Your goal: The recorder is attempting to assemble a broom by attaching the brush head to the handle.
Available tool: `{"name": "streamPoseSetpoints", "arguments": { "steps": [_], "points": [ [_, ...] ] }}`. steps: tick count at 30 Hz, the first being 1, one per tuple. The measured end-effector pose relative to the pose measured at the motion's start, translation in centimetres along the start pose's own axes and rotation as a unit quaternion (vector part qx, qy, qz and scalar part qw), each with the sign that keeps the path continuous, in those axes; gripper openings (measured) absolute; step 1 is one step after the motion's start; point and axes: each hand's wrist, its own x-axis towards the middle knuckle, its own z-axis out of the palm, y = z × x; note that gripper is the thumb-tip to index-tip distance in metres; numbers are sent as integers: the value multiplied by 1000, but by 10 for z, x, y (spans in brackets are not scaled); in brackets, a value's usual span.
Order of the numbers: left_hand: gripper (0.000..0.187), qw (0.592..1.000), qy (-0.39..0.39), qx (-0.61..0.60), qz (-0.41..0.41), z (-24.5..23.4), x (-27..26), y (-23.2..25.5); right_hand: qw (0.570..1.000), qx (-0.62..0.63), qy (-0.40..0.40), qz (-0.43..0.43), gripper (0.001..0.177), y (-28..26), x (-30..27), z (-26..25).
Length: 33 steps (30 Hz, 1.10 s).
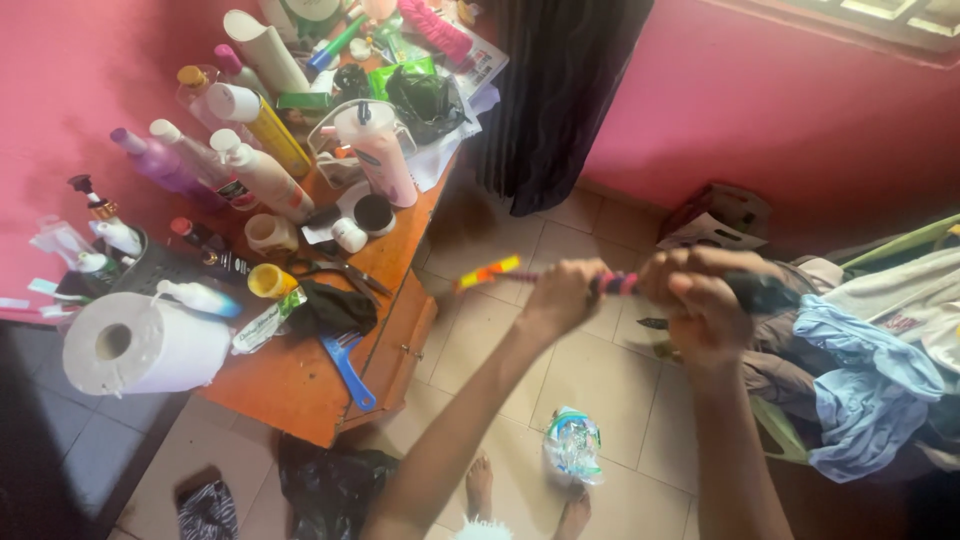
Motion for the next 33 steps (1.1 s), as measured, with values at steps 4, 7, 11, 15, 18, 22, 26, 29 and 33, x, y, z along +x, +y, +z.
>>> {"name": "streamPoseSetpoints", "arguments": {
  "steps": [4,7,11,15,18,22,26,29,33],
  "points": [
    [8,994,61,45,76,26,44,-82,983,-7,151,109,28,60,-4,-21],
    [6,993,66,37,95,68,64,-158,976,-116,156,103,29,130,-27,-43],
    [9,998,32,30,33,104,43,-167,921,-329,73,194,23,152,-69,-58],
    [8,1000,-11,10,9,143,14,-122,959,-95,199,179,11,96,-85,-64],
    [12,999,-42,1,32,145,4,-60,952,-97,184,223,16,31,-94,-76],
    [16,989,-148,-16,6,135,-12,32,932,-81,270,230,9,-30,-109,-84],
    [20,983,-168,-38,70,129,0,90,979,-20,198,45,20,-82,-97,-102],
    [25,979,-179,-48,90,115,20,124,986,39,157,47,32,-116,-84,-103],
    [24,977,-169,-86,94,119,47,121,983,-7,182,19,36,-100,-72,-122]
  ]
}}
